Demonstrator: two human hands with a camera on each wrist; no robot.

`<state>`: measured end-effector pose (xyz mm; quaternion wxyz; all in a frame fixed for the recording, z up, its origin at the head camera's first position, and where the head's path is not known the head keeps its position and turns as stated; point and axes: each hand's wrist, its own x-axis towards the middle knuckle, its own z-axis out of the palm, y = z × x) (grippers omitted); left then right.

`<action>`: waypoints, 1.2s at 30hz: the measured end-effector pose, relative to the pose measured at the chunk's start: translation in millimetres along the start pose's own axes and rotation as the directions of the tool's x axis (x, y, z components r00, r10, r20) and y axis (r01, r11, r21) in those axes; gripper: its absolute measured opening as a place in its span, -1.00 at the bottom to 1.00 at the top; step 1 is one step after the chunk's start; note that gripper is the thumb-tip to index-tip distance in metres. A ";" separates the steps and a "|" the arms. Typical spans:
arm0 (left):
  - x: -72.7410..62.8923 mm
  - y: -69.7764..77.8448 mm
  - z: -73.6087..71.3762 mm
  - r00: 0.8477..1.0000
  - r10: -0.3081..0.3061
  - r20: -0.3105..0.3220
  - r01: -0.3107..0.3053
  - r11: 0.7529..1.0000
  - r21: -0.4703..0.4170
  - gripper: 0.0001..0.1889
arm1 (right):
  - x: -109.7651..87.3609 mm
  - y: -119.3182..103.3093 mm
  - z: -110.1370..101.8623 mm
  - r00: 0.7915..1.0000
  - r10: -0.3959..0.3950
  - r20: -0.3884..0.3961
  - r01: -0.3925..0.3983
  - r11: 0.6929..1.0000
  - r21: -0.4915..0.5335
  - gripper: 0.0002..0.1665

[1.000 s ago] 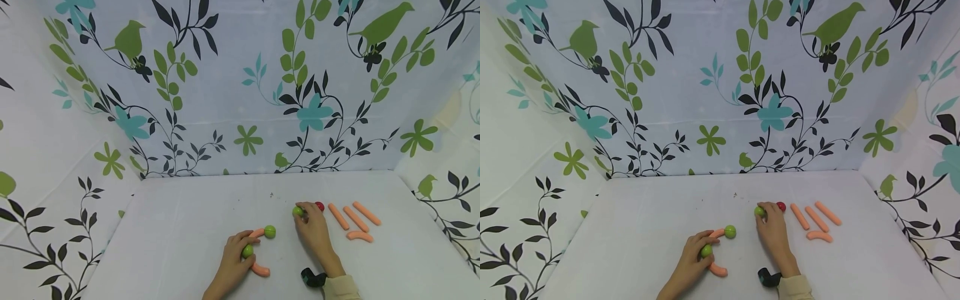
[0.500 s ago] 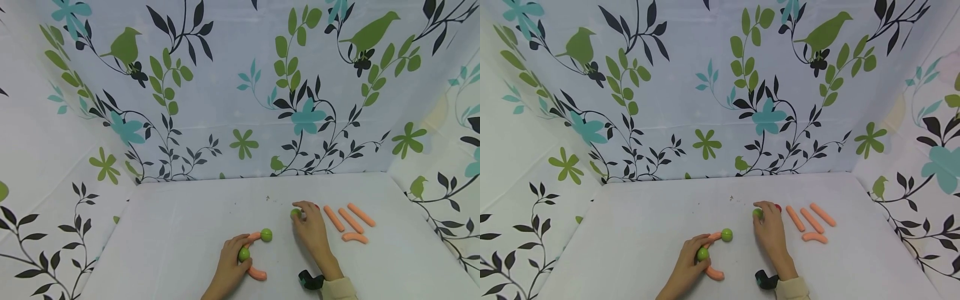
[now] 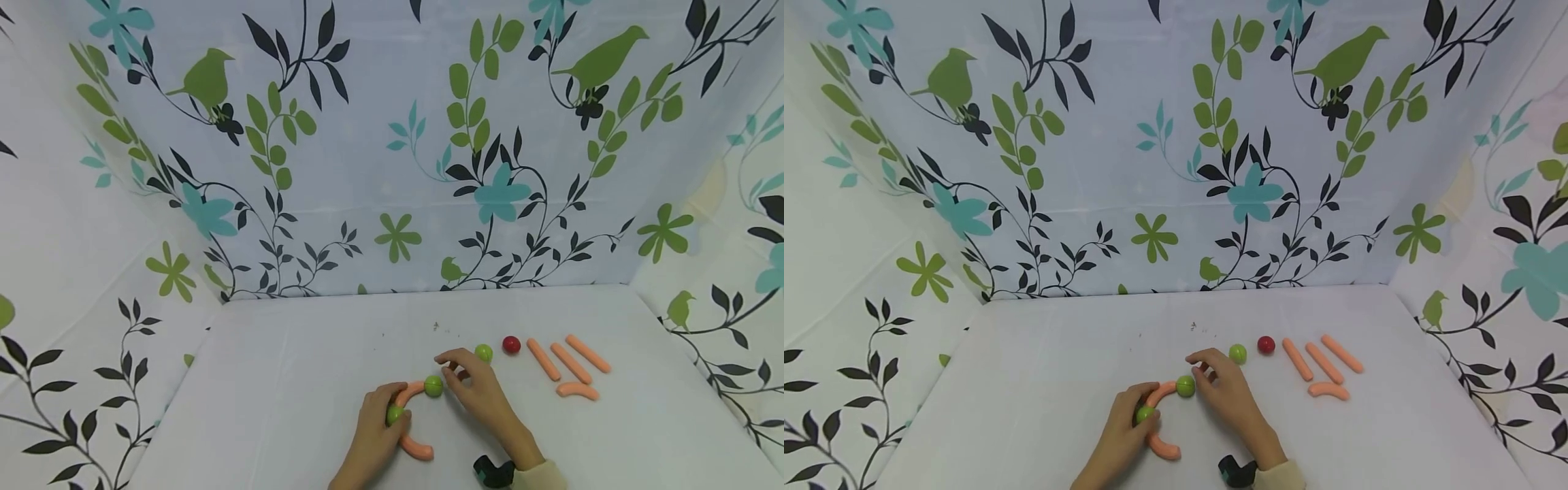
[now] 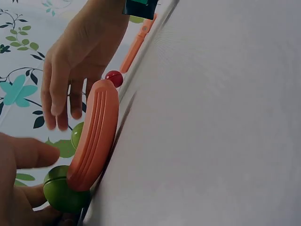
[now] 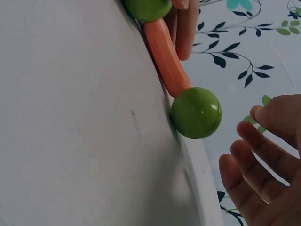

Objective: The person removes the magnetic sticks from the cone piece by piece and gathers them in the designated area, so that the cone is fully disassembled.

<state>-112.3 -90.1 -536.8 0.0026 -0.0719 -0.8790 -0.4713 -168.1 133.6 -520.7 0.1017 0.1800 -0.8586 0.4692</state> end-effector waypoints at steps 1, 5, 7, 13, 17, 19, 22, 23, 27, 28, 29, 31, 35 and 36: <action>2.6 0.6 -0.3 1.000 -0.008 0.001 0.008 1.000 0.000 -0.55 | 0.3 -0.5 3.2 1.000 0.012 0.015 -0.011 1.000 -0.006 -0.65; 12.1 4.2 -1.1 1.000 -0.017 0.009 0.016 0.999 0.044 -0.58 | 0.0 -0.5 10.9 0.996 0.065 0.058 -0.062 0.997 -0.045 -0.63; 16.5 6.8 -1.1 1.000 -0.020 0.023 0.018 0.997 0.074 -0.58 | -1.4 0.8 12.5 0.992 0.096 0.076 -0.093 0.994 -0.053 -0.62; 29.1 14.4 -3.7 0.999 0.030 0.036 -0.036 0.985 0.169 -0.64 | -4.5 6.2 14.3 0.984 0.132 0.117 -0.128 0.991 -0.037 -0.65; 38.8 17.0 -7.7 0.997 0.050 0.059 -0.062 0.973 0.222 -0.70 | -4.9 9.3 15.0 0.979 0.141 0.146 -0.141 0.990 -0.012 -0.68; 42.3 17.5 -10.5 0.996 0.052 0.079 -0.069 0.972 0.223 -0.74 | -5.4 9.9 15.7 0.977 0.134 0.165 -0.136 0.991 0.001 -0.67; 44.9 17.8 -14.5 0.994 0.041 0.105 -0.063 0.975 0.213 -0.75 | -6.8 10.6 18.3 0.979 0.098 0.180 -0.100 0.995 0.003 -0.64; 45.1 17.4 -15.6 0.993 0.037 0.110 -0.059 0.977 0.206 -0.75 | -7.3 10.6 19.3 0.979 0.091 0.183 -0.093 0.996 0.003 -0.62; 44.8 15.7 -17.7 0.993 0.010 0.120 -0.034 0.979 0.200 -0.76 | -9.4 10.2 22.5 0.979 0.073 0.188 -0.071 0.997 -0.018 -0.58; 44.9 15.3 -17.7 0.993 0.008 0.119 -0.032 0.979 0.199 -0.77 | -9.5 9.9 22.9 0.980 0.075 0.186 -0.072 0.997 -0.021 -0.57; 45.3 15.0 -17.8 0.993 0.007 0.117 -0.031 0.980 0.196 -0.77 | -9.4 9.4 22.8 0.980 0.083 0.183 -0.079 0.996 -0.027 -0.56; 46.4 14.9 -17.6 0.994 0.007 0.113 -0.029 0.981 0.191 -0.79 | -8.8 8.3 22.3 0.981 0.087 0.175 -0.083 0.996 -0.031 -0.56; 47.9 14.8 -17.6 0.993 -0.005 0.114 -0.016 0.983 0.182 -0.79 | -7.9 6.7 20.6 0.978 0.101 0.180 -0.096 0.995 -0.036 -0.57; 47.8 14.6 -17.7 0.993 -0.006 0.115 -0.015 0.983 0.182 -0.79 | -8.0 6.6 20.4 0.977 0.101 0.188 -0.096 0.995 -0.034 -0.57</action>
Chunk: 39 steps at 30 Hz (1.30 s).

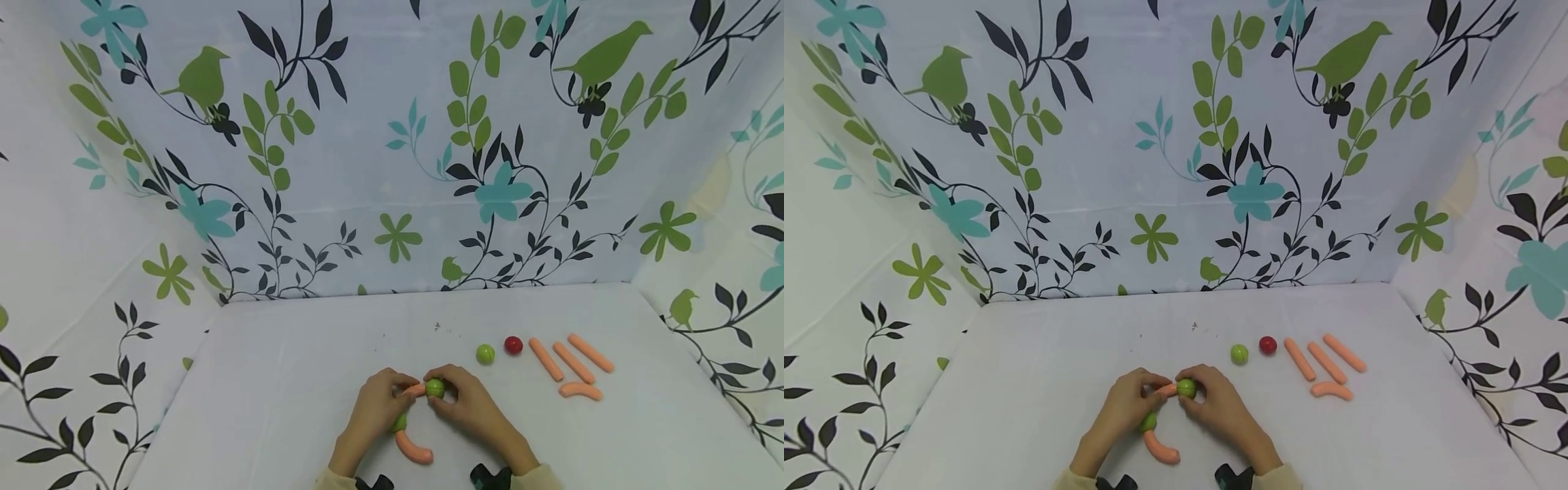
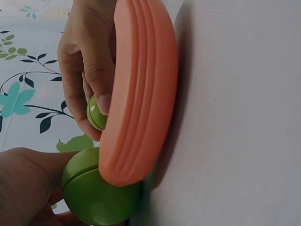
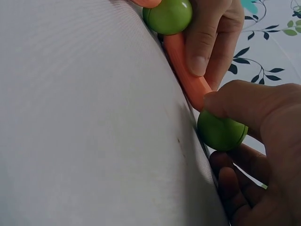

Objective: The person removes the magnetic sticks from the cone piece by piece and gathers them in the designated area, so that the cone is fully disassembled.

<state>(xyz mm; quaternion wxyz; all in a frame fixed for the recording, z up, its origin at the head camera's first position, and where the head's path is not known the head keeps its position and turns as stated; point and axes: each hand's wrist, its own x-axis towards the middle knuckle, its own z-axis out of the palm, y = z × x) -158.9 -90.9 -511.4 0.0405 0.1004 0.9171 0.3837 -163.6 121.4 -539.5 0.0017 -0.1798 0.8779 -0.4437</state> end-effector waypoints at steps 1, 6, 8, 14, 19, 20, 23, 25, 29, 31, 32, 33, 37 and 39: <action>-0.2 0.0 0.1 1.000 -0.006 0.001 0.006 1.000 0.000 -0.79 | -0.3 0.2 -0.2 1.000 0.001 0.008 -0.001 1.000 -0.001 -0.57; 0.0 -0.4 -0.1 1.000 -0.003 -0.003 0.003 1.000 -0.004 -0.79 | -0.6 0.2 -2.4 0.999 0.007 0.033 -0.007 1.000 -0.007 -0.58; 0.9 -1.1 -0.7 1.000 0.004 -0.005 -0.004 1.000 -0.006 -0.78 | 0.0 -0.6 -4.1 1.000 0.009 0.028 -0.009 1.000 -0.011 -0.57; 2.0 -7.1 -1.8 1.000 0.012 -0.010 -0.012 1.000 -0.017 -0.77 | 2.7 -1.8 -8.0 0.999 0.024 -0.020 -0.025 1.000 -0.007 -0.54; 3.1 -10.3 -2.4 1.000 0.021 -0.011 -0.022 0.999 -0.044 -0.76 | 6.7 -2.8 -10.6 0.993 0.046 -0.112 -0.049 0.999 -0.021 -0.47; 3.5 -10.3 -2.9 1.000 0.021 -0.013 -0.021 0.999 -0.048 -0.76 | 7.4 -3.4 -11.3 0.991 0.051 -0.121 -0.055 0.998 -0.027 -0.47; 4.3 -9.5 -4.5 1.000 0.021 -0.022 -0.022 0.998 -0.057 -0.76 | 9.2 -5.1 -12.9 0.989 0.062 -0.133 -0.068 0.997 -0.043 -0.45; 4.6 -9.2 -5.0 1.000 0.014 -0.022 -0.015 0.998 -0.057 -0.76 | 9.8 -6.2 -13.6 0.989 0.061 -0.137 -0.069 0.996 -0.054 -0.45; 4.9 -9.2 -3.6 1.000 0.011 -0.021 -0.012 0.998 -0.062 -0.76 | 10.4 -7.7 -15.8 0.987 0.040 -0.154 -0.054 0.995 -0.089 -0.46; 4.0 -9.6 -2.1 1.000 0.013 -0.020 -0.014 0.998 -0.063 -0.76 | 11.0 -7.5 -16.7 0.987 0.026 -0.158 -0.043 0.994 -0.103 -0.47; 2.9 -9.8 -1.6 1.000 0.012 -0.017 -0.013 0.998 -0.062 -0.76 | 11.3 -7.4 -17.1 0.987 0.020 -0.158 -0.038 0.993 -0.114 -0.47; 1.7 -9.8 -1.2 1.000 0.011 -0.015 -0.012 0.998 -0.061 -0.75 | 11.8 -7.4 -17.8 0.988 0.015 -0.156 -0.035 0.992 -0.124 -0.47; -3.4 -8.8 -2.2 1.000 0.009 -0.002 -0.009 0.998 -0.063 -0.72 | 15.6 -9.1 -23.7 0.985 -0.021 -0.169 -0.009 0.985 -0.175 -0.46; -5.8 -7.7 -2.9 1.000 0.006 0.010 -0.005 0.998 -0.065 -0.69 | 18.5 -9.4 -29.4 0.983 -0.044 -0.180 0.006 0.979 -0.202 -0.45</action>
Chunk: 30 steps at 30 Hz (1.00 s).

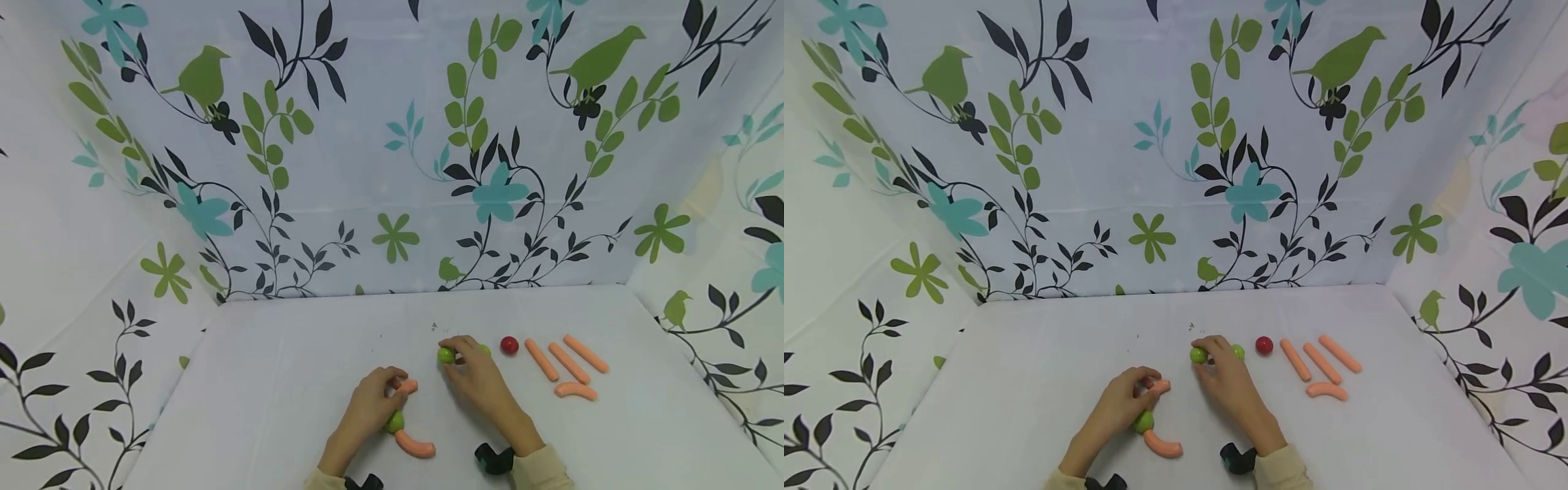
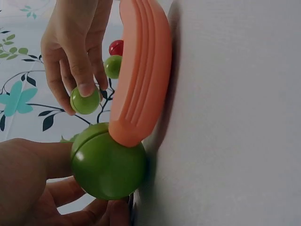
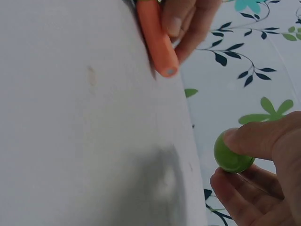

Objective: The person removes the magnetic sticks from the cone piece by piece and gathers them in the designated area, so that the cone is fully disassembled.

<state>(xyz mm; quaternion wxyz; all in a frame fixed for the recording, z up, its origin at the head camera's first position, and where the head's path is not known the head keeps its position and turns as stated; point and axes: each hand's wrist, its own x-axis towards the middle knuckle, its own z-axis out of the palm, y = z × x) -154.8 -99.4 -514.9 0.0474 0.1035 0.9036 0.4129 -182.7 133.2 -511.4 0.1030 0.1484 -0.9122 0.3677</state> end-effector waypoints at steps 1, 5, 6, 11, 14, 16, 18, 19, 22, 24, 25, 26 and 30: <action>-1.1 0.1 -0.5 1.000 -0.001 0.004 0.001 1.000 -0.002 -0.67 | 2.6 0.5 -2.5 1.000 -0.012 -0.012 0.012 1.000 -0.008 -0.45; -7.9 -0.9 -2.4 1.000 -0.001 0.008 0.001 1.000 -0.031 -0.62 | 12.5 6.5 -12.9 0.999 -0.010 -0.031 0.010 1.000 -0.025 -0.44; -10.2 -1.3 -3.2 1.000 -0.002 0.006 0.002 0.999 -0.039 -0.59 | 14.6 7.9 -15.7 0.999 -0.002 -0.035 0.001 1.000 -0.027 -0.44; -26.4 -2.2 -9.0 0.999 -0.033 0.018 0.033 0.998 -0.049 -0.49 | 23.6 15.9 -26.2 0.998 0.051 -0.039 -0.053 0.997 -0.057 -0.47; -35.7 -1.0 -12.6 0.998 -0.045 0.032 0.046 0.999 -0.027 -0.52 | 30.3 20.9 -28.4 0.998 0.043 -0.037 -0.047 0.992 -0.113 -0.49; -39.2 0.8 -14.3 0.999 -0.032 0.038 0.033 0.999 -0.023 -0.51 | 35.6 23.8 -29.1 0.999 0.038 -0.030 -0.042 0.986 -0.159 -0.51; -41.0 2.9 -15.2 0.999 -0.018 0.049 0.019 1.000 -0.023 -0.50 | 40.5 27.1 -28.4 0.999 0.045 -0.015 -0.047 0.977 -0.208 -0.52; -41.3 3.9 -15.4 0.998 -0.012 0.054 0.013 1.000 -0.021 -0.49 | 42.5 28.5 -28.2 0.999 0.053 -0.005 -0.053 0.972 -0.228 -0.53; -40.7 6.2 -15.5 0.998 0.011 0.055 -0.011 1.000 -0.011 -0.47 | 47.5 31.1 -26.7 0.995 0.093 0.019 -0.085 0.958 -0.273 -0.55; -40.7 6.6 -15.2 0.998 0.028 0.048 -0.028 1.000 0.003 -0.49 | 49.2 31.7 -26.0 0.992 0.119 0.033 -0.105 0.950 -0.294 -0.56; -40.9 6.6 -15.0 0.998 0.032 0.045 -0.032 0.999 0.005 -0.49 | 49.5 31.8 -25.8 0.991 0.128 0.041 -0.110 0.947 -0.302 -0.57; -41.2 6.5 -14.6 0.998 0.035 0.042 -0.035 0.999 0.006 -0.51 | 49.6 31.6 -25.6 0.989 0.138 0.049 -0.116 0.944 -0.308 -0.57; -41.8 5.6 -13.9 0.998 0.038 0.039 -0.039 0.999 0.013 -0.55 | 49.4 31.6 -25.2 0.986 0.150 0.074 -0.118 0.937 -0.327 -0.58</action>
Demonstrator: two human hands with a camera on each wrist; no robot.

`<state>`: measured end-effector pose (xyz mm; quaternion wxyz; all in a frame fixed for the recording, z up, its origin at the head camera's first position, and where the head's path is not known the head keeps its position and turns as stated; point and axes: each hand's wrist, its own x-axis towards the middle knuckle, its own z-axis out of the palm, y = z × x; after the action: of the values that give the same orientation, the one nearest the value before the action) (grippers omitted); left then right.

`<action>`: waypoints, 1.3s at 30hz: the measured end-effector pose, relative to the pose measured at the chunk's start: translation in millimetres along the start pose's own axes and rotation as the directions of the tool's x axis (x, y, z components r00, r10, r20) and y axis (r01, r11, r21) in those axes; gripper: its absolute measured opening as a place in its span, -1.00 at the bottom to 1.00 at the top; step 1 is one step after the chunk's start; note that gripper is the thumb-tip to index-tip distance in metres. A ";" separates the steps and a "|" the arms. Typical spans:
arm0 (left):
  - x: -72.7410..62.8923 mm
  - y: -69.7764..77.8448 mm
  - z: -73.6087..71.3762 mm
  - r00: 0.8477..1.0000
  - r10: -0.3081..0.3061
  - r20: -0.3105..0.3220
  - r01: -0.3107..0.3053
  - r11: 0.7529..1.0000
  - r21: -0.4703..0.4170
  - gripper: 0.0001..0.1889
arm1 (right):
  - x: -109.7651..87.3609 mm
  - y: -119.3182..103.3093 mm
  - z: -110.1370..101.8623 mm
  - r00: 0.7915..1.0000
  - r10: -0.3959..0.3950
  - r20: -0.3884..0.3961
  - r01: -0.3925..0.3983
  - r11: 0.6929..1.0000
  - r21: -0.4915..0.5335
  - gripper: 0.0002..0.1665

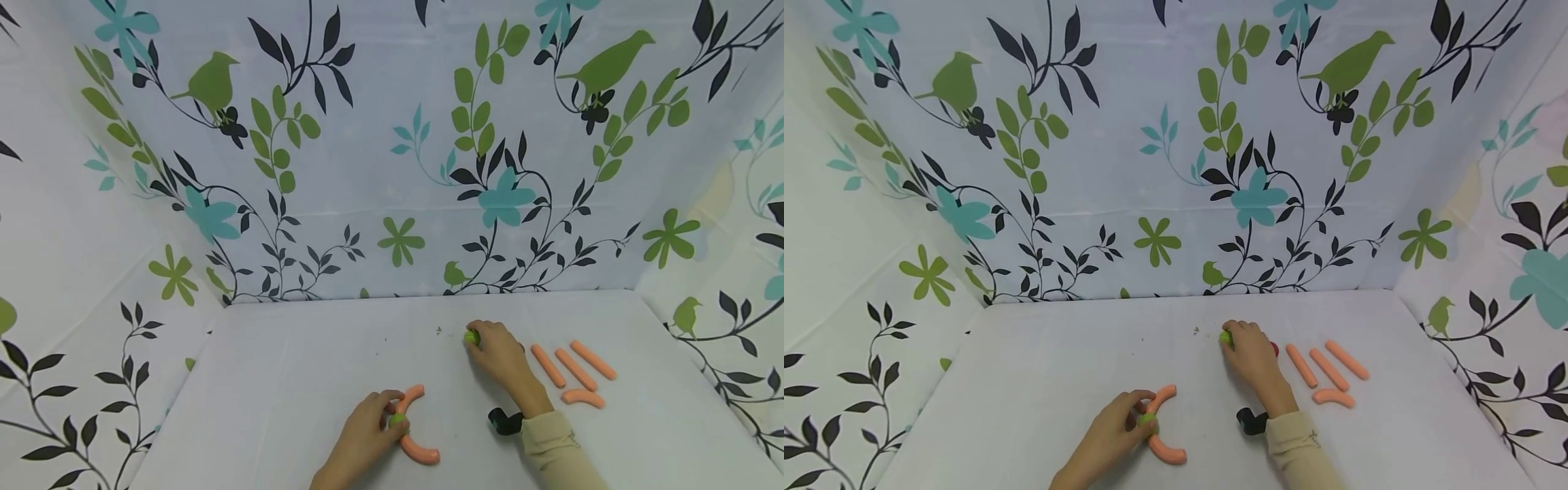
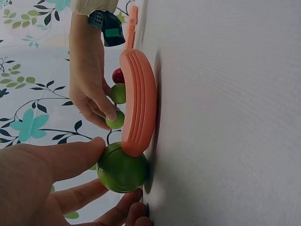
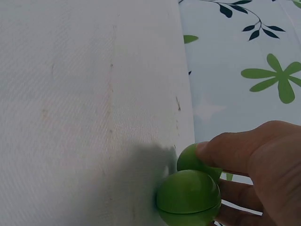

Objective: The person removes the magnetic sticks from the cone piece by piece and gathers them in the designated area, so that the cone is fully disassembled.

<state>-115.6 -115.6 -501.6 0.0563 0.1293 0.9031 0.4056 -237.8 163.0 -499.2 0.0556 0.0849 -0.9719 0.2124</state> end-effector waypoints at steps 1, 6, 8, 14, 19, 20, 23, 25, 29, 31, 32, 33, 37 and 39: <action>0.1 0.0 0.5 1.000 -0.002 0.000 0.002 1.000 0.000 -0.55 | -0.6 0.7 -0.2 1.000 -0.001 0.002 0.001 1.000 -0.006 -0.58; 0.9 0.7 1.8 1.000 -0.001 -0.005 0.001 1.000 -0.006 -0.56 | -1.3 4.7 -1.5 1.000 0.005 0.013 -0.005 1.000 -0.018 -0.58; 1.0 1.2 1.9 1.000 -0.002 -0.004 0.002 1.000 -0.016 -0.56 | -1.2 6.0 -2.3 1.000 0.004 0.020 -0.004 1.000 -0.017 -0.58; 3.6 1.7 2.6 1.000 -0.030 0.009 0.030 0.997 -0.064 -0.56 | 0.8 10.9 -4.1 1.000 -0.014 0.013 0.014 1.000 0.005 -0.59; 5.0 -0.1 3.8 0.999 -0.036 0.028 0.038 0.995 -0.091 -0.57 | -1.6 11.6 -10.0 1.000 -0.014 0.015 0.013 1.000 0.015 -0.58; 5.0 -0.5 4.4 0.999 -0.038 0.034 0.041 0.995 -0.095 -0.57 | -3.3 10.8 -12.0 1.000 -0.014 0.009 0.014 1.000 0.022 -0.58; 5.7 -0.7 6.5 0.997 -0.054 0.061 0.062 0.991 -0.121 -0.60 | -11.8 6.7 -17.0 0.999 -0.029 -0.031 0.031 0.998 0.049 -0.58; 6.3 -0.3 7.7 0.995 -0.068 0.077 0.077 0.988 -0.132 -0.62 | -18.7 3.3 -19.4 0.997 -0.040 -0.060 0.044 0.997 0.069 -0.58; 9.0 -1.4 9.6 0.994 -0.062 0.091 0.075 0.987 -0.144 -0.65 | -30.9 -2.3 -22.4 0.995 -0.050 -0.089 0.060 0.992 0.115 -0.58; 9.7 -3.1 10.2 0.995 -0.046 0.090 0.059 0.988 -0.144 -0.65 | -36.4 -5.1 -23.5 0.995 -0.051 -0.090 0.064 0.987 0.148 -0.58; 9.9 -4.0 10.2 0.995 -0.041 0.090 0.053 0.988 -0.143 -0.65 | -39.0 -6.6 -23.5 0.994 -0.054 -0.093 0.069 0.984 0.165 -0.58; 9.5 -4.5 10.0 0.995 -0.037 0.090 0.049 0.989 -0.140 -0.65 | -41.7 -8.3 -22.8 0.993 -0.062 -0.096 0.079 0.979 0.187 -0.58; 7.6 -6.7 7.1 0.994 -0.038 0.102 0.053 0.987 -0.154 -0.67 | -50.7 -18.0 -15.7 0.981 -0.155 -0.114 0.180 0.946 0.269 -0.57; 6.8 -7.8 6.3 0.994 -0.031 0.107 0.049 0.985 -0.164 -0.68 | -55.0 -23.2 -10.8 0.971 -0.217 -0.102 0.238 0.922 0.307 -0.56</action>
<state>-122.3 -114.1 -511.6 0.1220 0.1270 0.8645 0.4709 -178.8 154.6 -488.0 0.0975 0.1978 -0.9064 0.3603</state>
